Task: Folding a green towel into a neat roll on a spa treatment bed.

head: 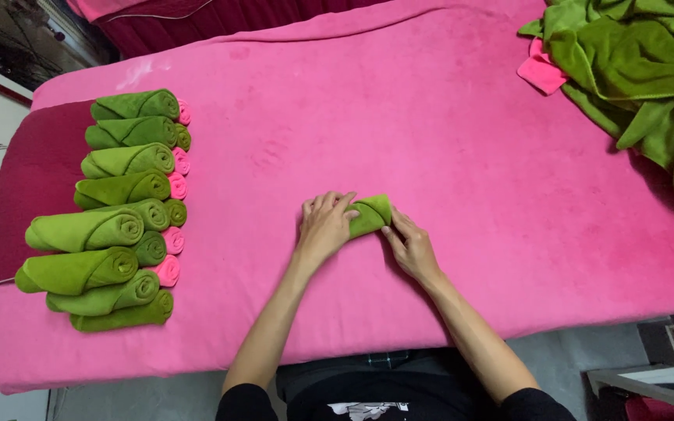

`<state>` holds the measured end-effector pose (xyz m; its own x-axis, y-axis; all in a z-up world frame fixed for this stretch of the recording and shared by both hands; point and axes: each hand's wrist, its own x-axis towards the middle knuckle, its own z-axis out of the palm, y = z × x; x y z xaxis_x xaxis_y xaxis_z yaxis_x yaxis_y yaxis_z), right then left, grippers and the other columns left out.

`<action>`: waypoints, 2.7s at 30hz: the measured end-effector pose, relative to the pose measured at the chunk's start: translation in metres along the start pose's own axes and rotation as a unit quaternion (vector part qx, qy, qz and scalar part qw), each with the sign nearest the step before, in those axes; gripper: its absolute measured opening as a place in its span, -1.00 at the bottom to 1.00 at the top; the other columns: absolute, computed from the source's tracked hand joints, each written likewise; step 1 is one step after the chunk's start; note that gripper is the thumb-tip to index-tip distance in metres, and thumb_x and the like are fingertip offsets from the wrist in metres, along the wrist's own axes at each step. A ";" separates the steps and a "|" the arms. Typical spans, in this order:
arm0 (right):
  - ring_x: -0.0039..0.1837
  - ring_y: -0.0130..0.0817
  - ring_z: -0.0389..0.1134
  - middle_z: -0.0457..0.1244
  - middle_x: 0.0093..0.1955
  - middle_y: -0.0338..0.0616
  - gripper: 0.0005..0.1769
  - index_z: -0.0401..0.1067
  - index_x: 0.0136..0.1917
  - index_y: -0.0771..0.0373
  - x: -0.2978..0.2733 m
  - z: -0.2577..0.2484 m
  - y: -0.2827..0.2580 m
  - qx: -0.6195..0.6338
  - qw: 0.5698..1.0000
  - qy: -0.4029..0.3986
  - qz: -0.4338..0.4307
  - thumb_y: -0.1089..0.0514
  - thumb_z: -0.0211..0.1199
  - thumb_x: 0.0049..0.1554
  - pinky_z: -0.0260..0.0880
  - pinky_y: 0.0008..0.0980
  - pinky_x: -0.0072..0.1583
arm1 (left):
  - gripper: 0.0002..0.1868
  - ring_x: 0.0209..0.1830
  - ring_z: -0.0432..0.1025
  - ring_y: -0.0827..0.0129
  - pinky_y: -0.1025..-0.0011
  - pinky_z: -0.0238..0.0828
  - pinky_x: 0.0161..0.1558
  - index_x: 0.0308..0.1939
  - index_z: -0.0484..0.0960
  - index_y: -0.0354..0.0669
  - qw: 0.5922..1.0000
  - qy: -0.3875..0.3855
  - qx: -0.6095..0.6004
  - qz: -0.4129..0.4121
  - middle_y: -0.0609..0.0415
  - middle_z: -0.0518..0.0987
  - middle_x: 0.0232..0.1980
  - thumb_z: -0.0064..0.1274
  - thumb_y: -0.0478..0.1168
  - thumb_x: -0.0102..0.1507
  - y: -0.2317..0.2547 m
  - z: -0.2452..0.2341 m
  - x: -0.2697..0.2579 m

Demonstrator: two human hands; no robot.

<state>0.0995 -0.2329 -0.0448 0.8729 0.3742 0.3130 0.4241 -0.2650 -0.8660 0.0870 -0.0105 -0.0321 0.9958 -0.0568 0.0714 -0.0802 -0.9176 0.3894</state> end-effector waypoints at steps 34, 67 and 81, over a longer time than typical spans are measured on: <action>0.36 0.01 0.40 0.41 0.28 0.12 -0.57 0.48 0.39 0.31 0.000 0.003 -0.011 0.072 0.992 0.074 0.069 0.34 0.17 0.25 0.41 -0.04 0.37 | 0.03 0.13 0.48 -0.13 -0.09 0.55 0.09 0.56 0.28 0.04 0.996 -0.030 0.059 0.060 -0.09 0.49 0.08 0.43 0.12 0.09 -0.007 -0.013 0.026; 0.24 0.06 0.47 0.36 0.32 0.26 -0.59 0.41 0.39 0.38 -0.007 0.010 0.003 0.221 0.967 0.110 0.061 0.38 0.17 0.28 0.49 -0.04 0.28 | -0.10 0.18 0.57 -0.04 -0.06 0.51 0.28 0.45 0.46 -0.07 0.492 0.222 -0.835 -0.106 -0.30 0.64 0.18 -0.12 0.49 0.29 -0.009 0.043 -0.055; 0.22 0.06 0.48 0.37 0.29 0.24 -0.59 0.42 0.39 0.37 -0.005 0.009 0.012 0.212 0.971 0.090 0.063 0.38 0.21 0.27 0.50 -0.05 0.27 | -0.08 0.02 0.58 0.11 0.00 0.61 0.08 0.45 0.35 -0.24 0.653 0.290 -0.693 -0.092 -0.18 0.60 0.17 0.40 -0.22 0.04 -0.002 0.042 -0.070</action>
<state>0.0986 -0.2302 -0.0603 0.9558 0.1902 0.2240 0.2069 0.1057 -0.9726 0.0193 -0.0213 -0.0760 0.8421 0.5325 0.0855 -0.3242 0.3731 0.8693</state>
